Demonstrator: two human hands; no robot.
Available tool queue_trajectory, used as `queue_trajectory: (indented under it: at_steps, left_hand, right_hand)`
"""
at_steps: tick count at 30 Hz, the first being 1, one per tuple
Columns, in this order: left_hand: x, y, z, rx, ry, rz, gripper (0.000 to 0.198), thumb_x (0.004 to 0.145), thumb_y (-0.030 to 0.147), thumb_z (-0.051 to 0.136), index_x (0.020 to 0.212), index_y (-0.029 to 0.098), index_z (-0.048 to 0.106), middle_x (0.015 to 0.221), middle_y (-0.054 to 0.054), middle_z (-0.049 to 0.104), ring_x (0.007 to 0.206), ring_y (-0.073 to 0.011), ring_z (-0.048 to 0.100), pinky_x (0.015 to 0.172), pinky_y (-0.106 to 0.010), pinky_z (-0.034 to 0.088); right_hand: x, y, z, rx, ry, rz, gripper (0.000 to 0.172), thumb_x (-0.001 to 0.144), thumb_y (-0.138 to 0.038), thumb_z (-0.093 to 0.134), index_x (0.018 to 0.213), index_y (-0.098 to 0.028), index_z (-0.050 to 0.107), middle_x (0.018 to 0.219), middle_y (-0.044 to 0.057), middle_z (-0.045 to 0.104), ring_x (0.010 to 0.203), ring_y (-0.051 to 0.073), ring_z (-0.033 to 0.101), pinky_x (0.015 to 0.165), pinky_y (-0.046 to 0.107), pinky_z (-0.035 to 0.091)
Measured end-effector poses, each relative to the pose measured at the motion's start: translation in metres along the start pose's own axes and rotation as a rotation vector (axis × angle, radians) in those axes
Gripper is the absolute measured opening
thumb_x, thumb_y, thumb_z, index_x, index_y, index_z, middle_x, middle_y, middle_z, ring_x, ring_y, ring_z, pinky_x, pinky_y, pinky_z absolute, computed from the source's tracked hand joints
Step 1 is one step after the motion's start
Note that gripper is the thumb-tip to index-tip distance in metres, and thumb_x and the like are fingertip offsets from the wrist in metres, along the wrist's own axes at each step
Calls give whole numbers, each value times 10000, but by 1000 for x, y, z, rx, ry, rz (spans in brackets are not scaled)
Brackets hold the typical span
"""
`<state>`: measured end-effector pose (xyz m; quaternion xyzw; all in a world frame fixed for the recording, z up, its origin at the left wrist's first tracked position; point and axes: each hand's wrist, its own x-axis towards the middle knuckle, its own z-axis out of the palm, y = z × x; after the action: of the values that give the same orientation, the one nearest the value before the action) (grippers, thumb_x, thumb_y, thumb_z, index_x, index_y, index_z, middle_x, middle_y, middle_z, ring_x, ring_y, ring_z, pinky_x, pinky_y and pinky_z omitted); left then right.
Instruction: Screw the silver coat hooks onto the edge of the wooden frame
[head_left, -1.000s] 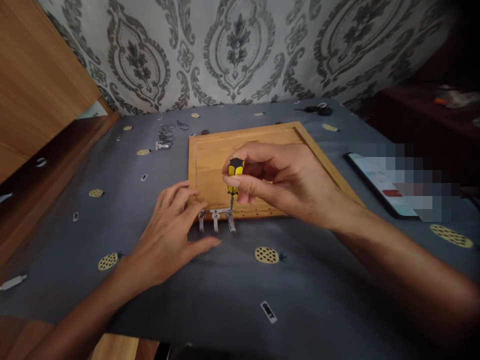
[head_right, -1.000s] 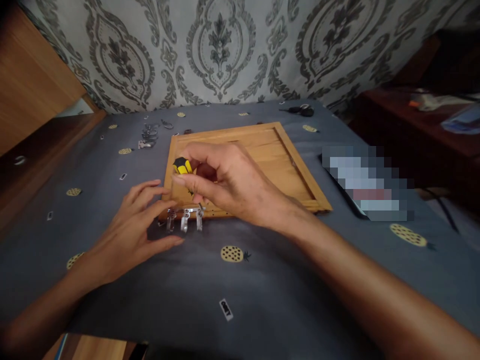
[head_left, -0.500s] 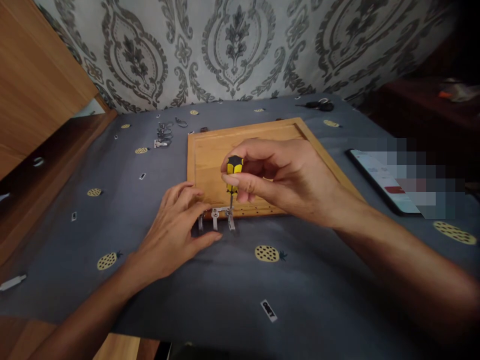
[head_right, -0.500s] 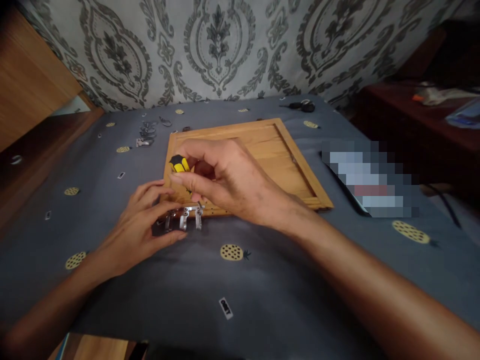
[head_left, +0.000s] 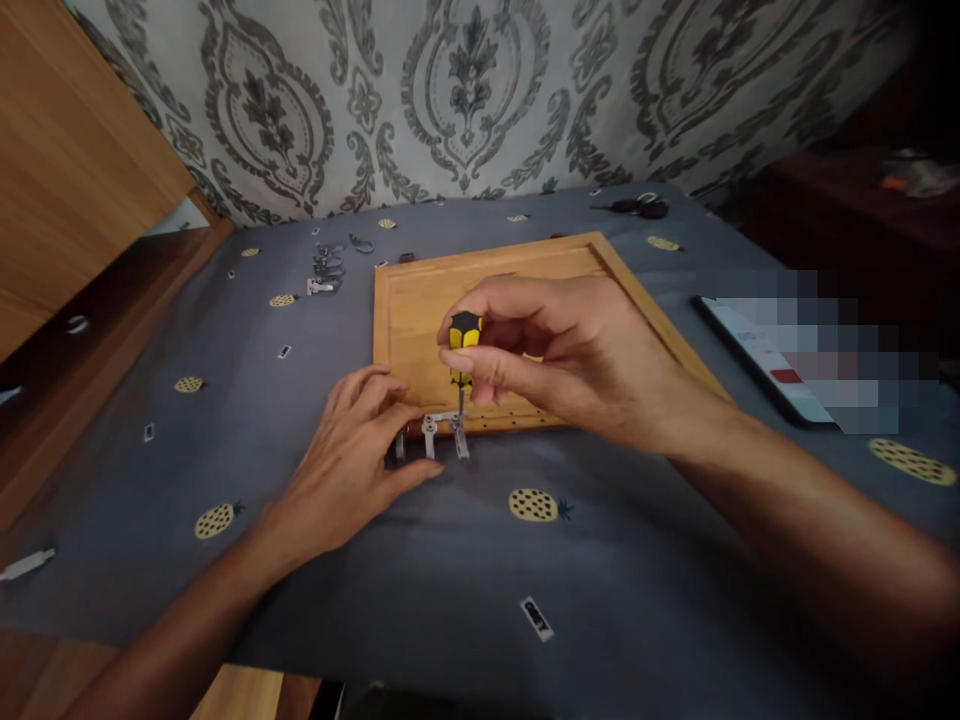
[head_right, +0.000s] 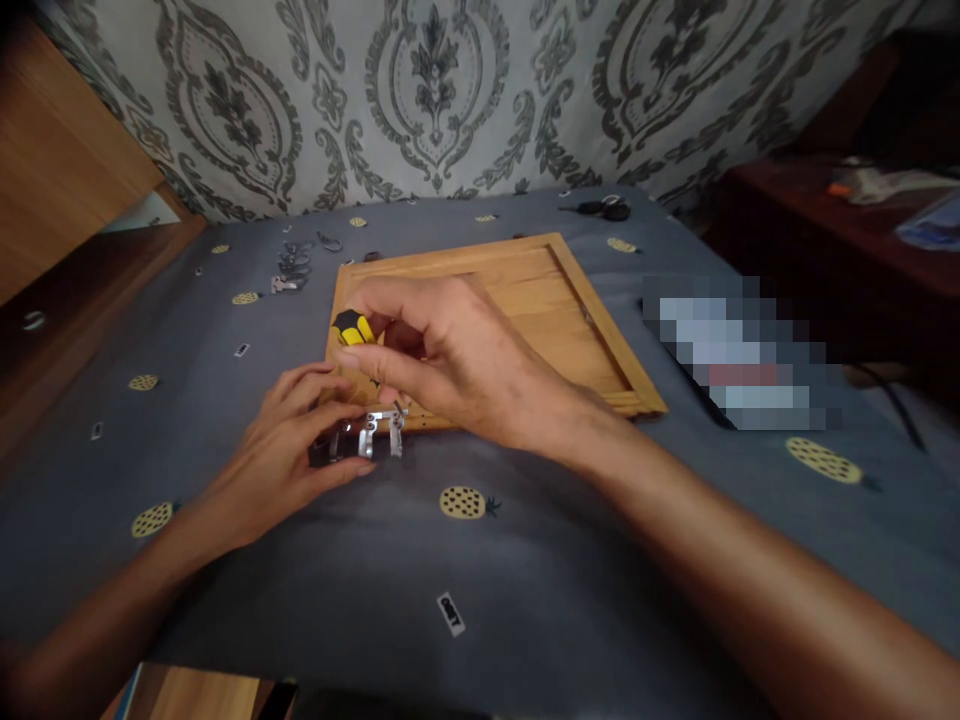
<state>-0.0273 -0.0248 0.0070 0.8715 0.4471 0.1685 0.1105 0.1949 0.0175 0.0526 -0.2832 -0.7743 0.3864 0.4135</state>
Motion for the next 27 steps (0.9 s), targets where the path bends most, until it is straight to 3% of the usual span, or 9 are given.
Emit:
queue_trajectory:
  at_steps: [27]
  left_hand:
    - [1,0,5,-10,59,-14,331,822,364,785,1094,215,668,1202,-75,573,1327,-300,407,1116,-511,392]
  right_hand:
    - [1,-3,-1,-16,-43,-15,273,928,-406,673,823,-162,611,649,-40,554,536,73,522,475,213,377]
